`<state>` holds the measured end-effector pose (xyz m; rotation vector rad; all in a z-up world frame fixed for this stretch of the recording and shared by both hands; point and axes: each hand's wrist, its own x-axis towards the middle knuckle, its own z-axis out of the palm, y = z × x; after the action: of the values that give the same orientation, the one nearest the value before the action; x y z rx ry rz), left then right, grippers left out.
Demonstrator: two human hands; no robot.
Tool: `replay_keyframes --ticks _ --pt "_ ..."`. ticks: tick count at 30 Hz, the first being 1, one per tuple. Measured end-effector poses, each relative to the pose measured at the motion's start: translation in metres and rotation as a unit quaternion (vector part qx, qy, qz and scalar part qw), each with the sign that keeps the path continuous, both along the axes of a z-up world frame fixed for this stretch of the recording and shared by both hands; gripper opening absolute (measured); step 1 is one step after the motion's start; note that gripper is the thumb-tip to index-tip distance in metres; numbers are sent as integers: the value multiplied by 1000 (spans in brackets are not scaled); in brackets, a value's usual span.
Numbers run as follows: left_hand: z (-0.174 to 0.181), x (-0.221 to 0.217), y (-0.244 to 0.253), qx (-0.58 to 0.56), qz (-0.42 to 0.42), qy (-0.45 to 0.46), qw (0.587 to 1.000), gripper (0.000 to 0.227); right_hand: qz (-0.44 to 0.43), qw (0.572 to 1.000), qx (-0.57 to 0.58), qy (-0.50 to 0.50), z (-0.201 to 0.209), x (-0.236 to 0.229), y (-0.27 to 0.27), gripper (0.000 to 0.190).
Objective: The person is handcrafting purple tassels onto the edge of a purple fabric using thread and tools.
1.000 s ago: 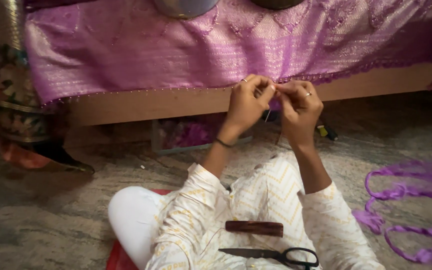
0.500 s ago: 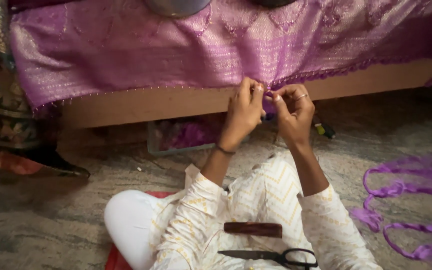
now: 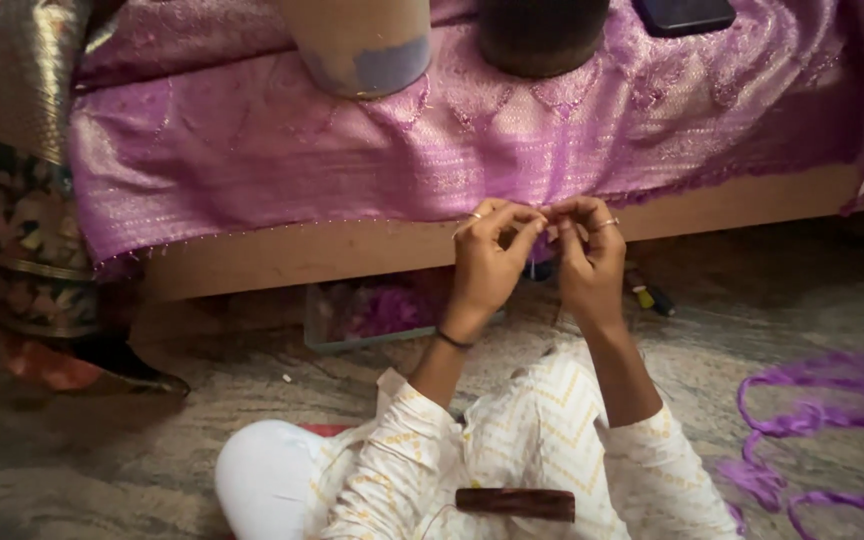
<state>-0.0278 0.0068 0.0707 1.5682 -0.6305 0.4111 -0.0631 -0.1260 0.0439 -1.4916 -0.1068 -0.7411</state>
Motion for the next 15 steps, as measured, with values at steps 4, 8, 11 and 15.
replay_keyframes --ticks 4,8,11,15 --pt "10 -3 3 4 3 62 998 11 -15 1000 -21 -17 25 -9 10 18" --pt "12 -2 7 20 6 75 997 12 -102 986 -135 -4 33 -8 5 21" --pt "17 -4 10 22 13 75 997 12 -91 974 -205 -37 39 -7 2 22" --pt "11 -6 6 27 95 9 995 10 -145 943 -293 -65 49 -10 5 14"
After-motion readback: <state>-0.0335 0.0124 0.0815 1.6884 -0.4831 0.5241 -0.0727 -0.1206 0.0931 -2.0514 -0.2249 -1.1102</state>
